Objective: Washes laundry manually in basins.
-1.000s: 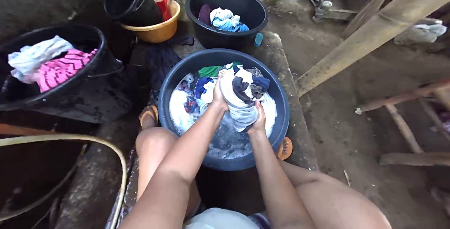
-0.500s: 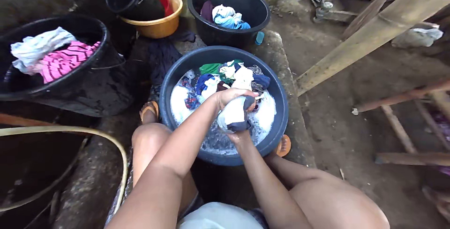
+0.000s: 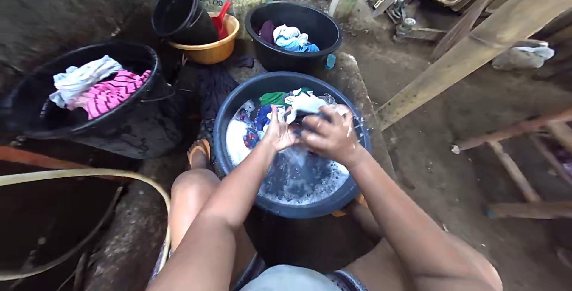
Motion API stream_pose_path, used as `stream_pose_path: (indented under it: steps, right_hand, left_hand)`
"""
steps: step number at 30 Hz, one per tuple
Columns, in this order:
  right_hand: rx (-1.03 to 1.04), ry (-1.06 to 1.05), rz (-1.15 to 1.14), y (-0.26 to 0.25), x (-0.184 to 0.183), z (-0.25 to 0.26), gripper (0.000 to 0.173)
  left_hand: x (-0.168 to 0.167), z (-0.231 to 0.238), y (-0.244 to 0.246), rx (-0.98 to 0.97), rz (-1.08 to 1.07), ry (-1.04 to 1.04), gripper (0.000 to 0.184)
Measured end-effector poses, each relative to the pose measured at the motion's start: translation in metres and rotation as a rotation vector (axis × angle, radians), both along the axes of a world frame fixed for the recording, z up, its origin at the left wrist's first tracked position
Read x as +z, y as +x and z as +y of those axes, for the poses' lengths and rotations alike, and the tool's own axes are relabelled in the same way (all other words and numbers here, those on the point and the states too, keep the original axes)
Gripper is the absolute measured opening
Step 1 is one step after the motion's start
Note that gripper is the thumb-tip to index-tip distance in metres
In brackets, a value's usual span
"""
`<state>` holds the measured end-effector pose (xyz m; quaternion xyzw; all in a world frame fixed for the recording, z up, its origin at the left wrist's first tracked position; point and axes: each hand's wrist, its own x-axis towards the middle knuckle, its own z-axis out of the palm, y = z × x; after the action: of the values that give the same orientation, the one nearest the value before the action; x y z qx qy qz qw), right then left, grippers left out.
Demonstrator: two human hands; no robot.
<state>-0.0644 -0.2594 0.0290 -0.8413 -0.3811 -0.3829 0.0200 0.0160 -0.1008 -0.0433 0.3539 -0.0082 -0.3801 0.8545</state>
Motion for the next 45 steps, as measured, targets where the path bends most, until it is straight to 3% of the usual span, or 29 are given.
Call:
stream_pose_path:
  steps: [3, 5, 6, 8, 12, 15, 18, 23, 28, 30, 32, 35, 37, 39, 41, 43, 45]
  right_hand:
    - [0.205, -0.086, -0.073, -0.013, 0.001, 0.023, 0.015]
    - [0.191, 0.11, -0.055, -0.013, -0.005, 0.023, 0.008]
    - [0.173, 0.256, -0.031, -0.01, -0.006, 0.02, 0.013]
    - [0.13, 0.533, 0.076, -0.003, -0.011, 0.009, 0.026]
    - [-0.019, 1.011, 0.45, 0.001, -0.036, -0.002, 0.036]
    - [-0.119, 1.356, 0.7, 0.01, -0.057, -0.002, 0.019]
    - [-0.189, 1.626, 0.941, 0.016, -0.07, 0.002, 0.019]
    - [-0.233, 1.804, 1.183, 0.016, -0.094, 0.007, 0.032]
    - [-0.09, 1.869, 1.368, 0.018, -0.094, 0.003, 0.036]
    - [-0.102, 1.843, 1.368, 0.018, -0.089, 0.0, 0.035]
    - [-0.202, 1.793, 1.368, 0.016, -0.076, -0.001, 0.035]
    - [-0.395, 1.662, 1.407, 0.019, -0.058, -0.012, 0.044]
    - [-0.509, 1.255, 1.37, 0.021, -0.041, -0.024, 0.044]
    - [-0.608, 0.685, 1.356, 0.024, -0.027, -0.03, 0.046]
    - [-0.686, 0.231, 1.443, 0.025, -0.03, -0.018, 0.055]
    - [-0.693, 0.035, 1.527, 0.026, -0.053, -0.006, 0.059]
    - [-0.66, 0.09, 1.566, 0.036, -0.067, -0.006, 0.058]
  left_hand:
    - [0.02, 0.005, 0.002, 0.294, 0.019, -0.155, 0.089]
    - [0.032, 0.002, -0.002, 0.379, 0.031, -0.2, 0.063]
    - [0.034, -0.003, -0.001, 0.423, 0.038, -0.265, 0.047]
    - [0.035, -0.007, 0.003, 0.429, 0.031, -0.341, 0.037]
    - [0.035, -0.005, 0.002, 0.372, -0.113, -0.163, 0.036]
    - [0.026, -0.007, -0.001, 0.355, -0.228, 0.023, 0.026]
    - [0.015, -0.008, -0.004, 0.349, -0.344, 0.168, 0.015]
    - [0.006, -0.01, -0.002, 0.295, -0.783, 0.345, 0.01]
    - [0.013, -0.011, -0.003, 0.25, -1.125, 0.473, 0.01]
    - [0.016, -0.009, -0.002, 0.224, -1.119, 0.478, 0.011]
    - [0.026, -0.002, 0.001, 0.173, -0.983, 0.495, 0.018]
    - [0.038, 0.017, 0.011, 0.034, -0.751, 0.725, 0.045]
    - [0.037, 0.036, 0.02, -0.115, -0.82, 1.049, 0.057]
    - [0.033, 0.05, 0.025, -0.309, -0.959, 1.355, 0.06]
    - [0.036, 0.061, 0.022, -0.527, -1.019, 1.49, 0.053]
    - [0.043, 0.076, 0.016, -0.7, -1.035, 1.466, 0.05]
    - [0.047, 0.094, 0.007, -0.772, -1.026, 1.433, 0.049]
